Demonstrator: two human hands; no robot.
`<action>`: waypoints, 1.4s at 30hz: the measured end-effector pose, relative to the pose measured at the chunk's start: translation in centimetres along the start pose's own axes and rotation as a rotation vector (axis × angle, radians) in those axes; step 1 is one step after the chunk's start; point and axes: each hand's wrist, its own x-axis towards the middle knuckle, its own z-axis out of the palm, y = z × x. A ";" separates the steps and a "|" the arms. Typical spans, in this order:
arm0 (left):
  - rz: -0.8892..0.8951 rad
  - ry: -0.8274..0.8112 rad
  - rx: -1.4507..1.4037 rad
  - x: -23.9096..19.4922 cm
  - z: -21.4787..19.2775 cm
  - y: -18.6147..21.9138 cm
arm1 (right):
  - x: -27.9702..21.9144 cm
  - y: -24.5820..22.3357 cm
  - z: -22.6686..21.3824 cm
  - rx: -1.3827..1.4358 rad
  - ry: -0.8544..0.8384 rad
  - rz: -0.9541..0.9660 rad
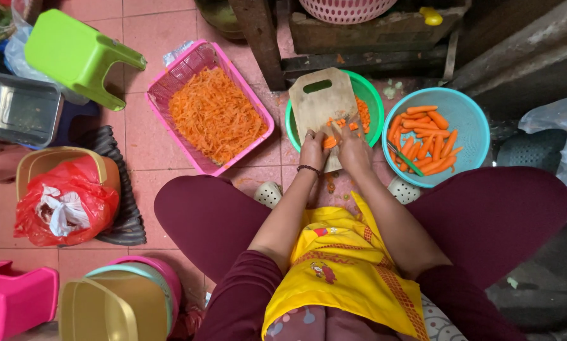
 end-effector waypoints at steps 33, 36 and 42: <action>-0.036 0.101 -0.036 1.8 4.3 -5.1 | -1.5 -4.1 1.3 0.031 -0.118 -0.046; -0.034 0.111 -0.033 0.6 1.9 -3.5 | -2.6 -4.3 -1.2 0.136 -0.081 -0.023; -0.465 0.358 -0.082 0.8 0.7 -5.8 | -2.4 -4.7 -2.8 0.213 -0.075 0.016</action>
